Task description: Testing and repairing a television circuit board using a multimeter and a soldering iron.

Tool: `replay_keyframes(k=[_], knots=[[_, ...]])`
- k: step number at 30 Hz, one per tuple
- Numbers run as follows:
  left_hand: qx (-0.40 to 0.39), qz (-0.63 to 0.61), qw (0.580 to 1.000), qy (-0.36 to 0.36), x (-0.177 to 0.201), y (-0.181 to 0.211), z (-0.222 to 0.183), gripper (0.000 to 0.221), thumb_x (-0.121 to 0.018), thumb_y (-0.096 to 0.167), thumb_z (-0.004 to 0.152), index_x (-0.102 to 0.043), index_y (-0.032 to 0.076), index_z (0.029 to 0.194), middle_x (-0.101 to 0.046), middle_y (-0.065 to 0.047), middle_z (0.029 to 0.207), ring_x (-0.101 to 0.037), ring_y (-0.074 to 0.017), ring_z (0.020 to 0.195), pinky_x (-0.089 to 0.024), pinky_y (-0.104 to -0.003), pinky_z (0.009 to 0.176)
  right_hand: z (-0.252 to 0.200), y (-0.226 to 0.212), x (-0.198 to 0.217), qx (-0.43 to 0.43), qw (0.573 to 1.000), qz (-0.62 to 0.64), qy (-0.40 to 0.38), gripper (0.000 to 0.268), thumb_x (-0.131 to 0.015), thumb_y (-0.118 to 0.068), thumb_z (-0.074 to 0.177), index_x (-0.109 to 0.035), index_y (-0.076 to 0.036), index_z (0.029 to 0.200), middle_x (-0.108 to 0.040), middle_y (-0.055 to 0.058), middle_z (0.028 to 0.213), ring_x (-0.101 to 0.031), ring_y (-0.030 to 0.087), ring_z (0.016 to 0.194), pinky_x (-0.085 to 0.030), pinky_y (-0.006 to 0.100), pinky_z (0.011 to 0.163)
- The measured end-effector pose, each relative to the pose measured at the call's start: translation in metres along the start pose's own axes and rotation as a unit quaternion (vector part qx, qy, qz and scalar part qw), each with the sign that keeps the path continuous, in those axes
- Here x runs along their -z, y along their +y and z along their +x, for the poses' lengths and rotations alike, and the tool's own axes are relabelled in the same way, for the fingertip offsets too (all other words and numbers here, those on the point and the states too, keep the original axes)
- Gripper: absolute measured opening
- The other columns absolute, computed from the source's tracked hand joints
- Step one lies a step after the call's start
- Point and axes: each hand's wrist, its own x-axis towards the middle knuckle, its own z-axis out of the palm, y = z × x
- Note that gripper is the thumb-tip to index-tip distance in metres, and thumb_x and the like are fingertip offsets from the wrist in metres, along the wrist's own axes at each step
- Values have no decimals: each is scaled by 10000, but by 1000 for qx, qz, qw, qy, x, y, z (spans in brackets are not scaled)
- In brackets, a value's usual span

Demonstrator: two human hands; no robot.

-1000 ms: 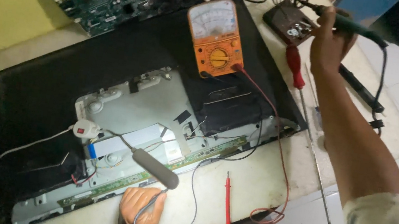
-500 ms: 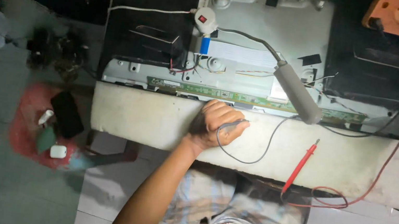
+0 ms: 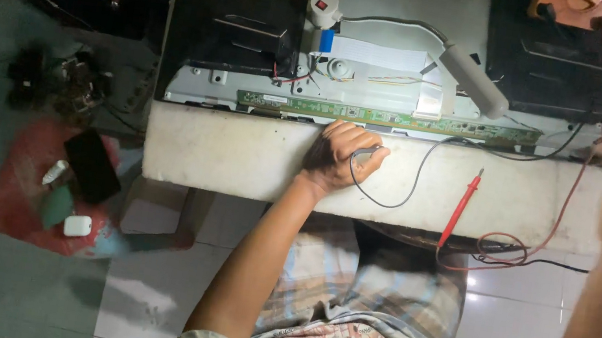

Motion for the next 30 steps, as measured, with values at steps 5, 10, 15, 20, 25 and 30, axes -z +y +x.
replay_keyframes(k=[5, 10, 15, 20, 25, 30], knots=[[-14, -1, 1000, -4, 4, 4, -1, 107, -706, 259, 920, -645, 180, 883, -577, -2, 686, -635, -219, 667, -490, -319, 700, -59, -30, -104, 52, 998, 19, 40, 182, -753, 109, 1040, -750, 101, 1221, -695, 266, 963, -688, 349, 789, -553, 411, 758], [-35, 1, 999, -14, 13, 10, 4, 174, -715, 168, 894, -593, 160, 770, -629, 43, 714, -566, -214, 654, -403, -320, 659, -69, -39, -131, -40, 997, -68, 19, 164, -723, -132, 1055, -741, -12, 1166, -725, 81, 999, -634, 190, 792, -533, 326, 759], [-23, -9, 1000, -5, 5, 4, -2, 135, -690, 222, 925, -609, 188, 821, -616, 30, 705, -614, -208, 671, -448, -314, 697, -67, -38, -134, 5, 996, -80, 50, 122, -758, -45, 1001, -751, -7, 1117, -713, 109, 933, -654, 214, 702, -530, 327, 687], [-13, -14, 1000, 15, 6, -1, -8, 101, -697, 267, 930, -629, 216, 874, -584, 23, 681, -639, -201, 670, -486, -300, 708, -72, -28, -140, 31, 994, -65, 88, 70, -778, 9, 988, -738, 3, 1046, -688, 111, 828, -664, 224, 639, -519, 310, 654], [-24, -17, 999, 15, 5, -4, -5, 108, -706, 251, 930, -631, 208, 864, -597, 11, 684, -640, -207, 645, -484, -299, 691, -77, -27, -133, -11, 985, -105, 136, 163, -808, -128, 952, -683, -79, 1044, -656, 90, 911, -679, 252, 710, -540, 330, 667], [-30, -24, 999, 19, 5, -3, -1, 112, -717, 240, 929, -628, 201, 873, -604, 18, 688, -636, -211, 630, -485, -294, 684, -92, -84, -90, -38, 988, -131, -75, 225, -642, -77, 920, -714, -154, 1118, -646, 84, 1008, -709, 323, 868, -565, 420, 828]])
